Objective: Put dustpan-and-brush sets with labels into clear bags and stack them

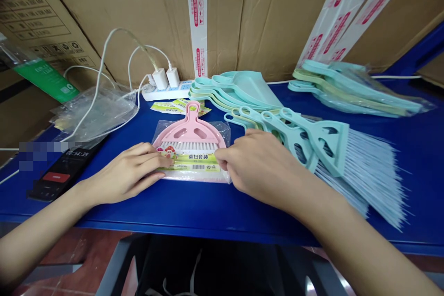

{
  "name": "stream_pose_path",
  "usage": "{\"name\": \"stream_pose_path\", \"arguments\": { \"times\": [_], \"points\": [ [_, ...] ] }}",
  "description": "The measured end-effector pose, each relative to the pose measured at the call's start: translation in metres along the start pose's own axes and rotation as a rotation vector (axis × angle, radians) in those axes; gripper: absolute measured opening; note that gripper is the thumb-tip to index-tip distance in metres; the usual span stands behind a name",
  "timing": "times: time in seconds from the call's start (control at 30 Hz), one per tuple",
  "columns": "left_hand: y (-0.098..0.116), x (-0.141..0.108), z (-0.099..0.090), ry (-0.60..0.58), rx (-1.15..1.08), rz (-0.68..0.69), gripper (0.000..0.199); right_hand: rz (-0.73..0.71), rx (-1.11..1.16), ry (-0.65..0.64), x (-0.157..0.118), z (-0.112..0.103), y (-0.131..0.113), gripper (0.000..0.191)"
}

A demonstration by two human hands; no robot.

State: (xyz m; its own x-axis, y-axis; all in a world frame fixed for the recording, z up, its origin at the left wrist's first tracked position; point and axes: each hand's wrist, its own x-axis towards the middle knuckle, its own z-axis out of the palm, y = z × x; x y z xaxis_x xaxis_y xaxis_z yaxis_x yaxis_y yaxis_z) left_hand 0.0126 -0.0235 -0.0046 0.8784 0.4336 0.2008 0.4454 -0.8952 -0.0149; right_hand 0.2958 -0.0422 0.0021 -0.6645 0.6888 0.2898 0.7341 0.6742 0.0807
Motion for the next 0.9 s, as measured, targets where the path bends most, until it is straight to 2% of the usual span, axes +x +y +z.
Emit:
{"name": "stream_pose_path", "arguments": {
  "times": [0.23,0.43,0.67,0.9],
  "points": [
    [-0.0032,-0.0039,-0.0029,0.047,0.012,-0.018,0.032,0.005,0.054,0.038,0.0022,0.0014,-0.0023,0.03],
    [-0.0048,-0.0064,-0.0029,0.061,0.083,-0.063,0.031,0.012,0.06,-0.023,0.003,0.0014,-0.0028,0.029],
    [-0.0075,-0.0084,-0.0031,0.121,-0.002,-0.166,0.024,0.019,0.073,-0.042,0.0016,0.0026,-0.0018,0.028],
    [-0.0088,-0.0098,-0.0005,0.206,0.03,-0.15,0.022,0.038,0.179,0.022,0.0033,0.0034,0.0004,0.03]
  ]
}}
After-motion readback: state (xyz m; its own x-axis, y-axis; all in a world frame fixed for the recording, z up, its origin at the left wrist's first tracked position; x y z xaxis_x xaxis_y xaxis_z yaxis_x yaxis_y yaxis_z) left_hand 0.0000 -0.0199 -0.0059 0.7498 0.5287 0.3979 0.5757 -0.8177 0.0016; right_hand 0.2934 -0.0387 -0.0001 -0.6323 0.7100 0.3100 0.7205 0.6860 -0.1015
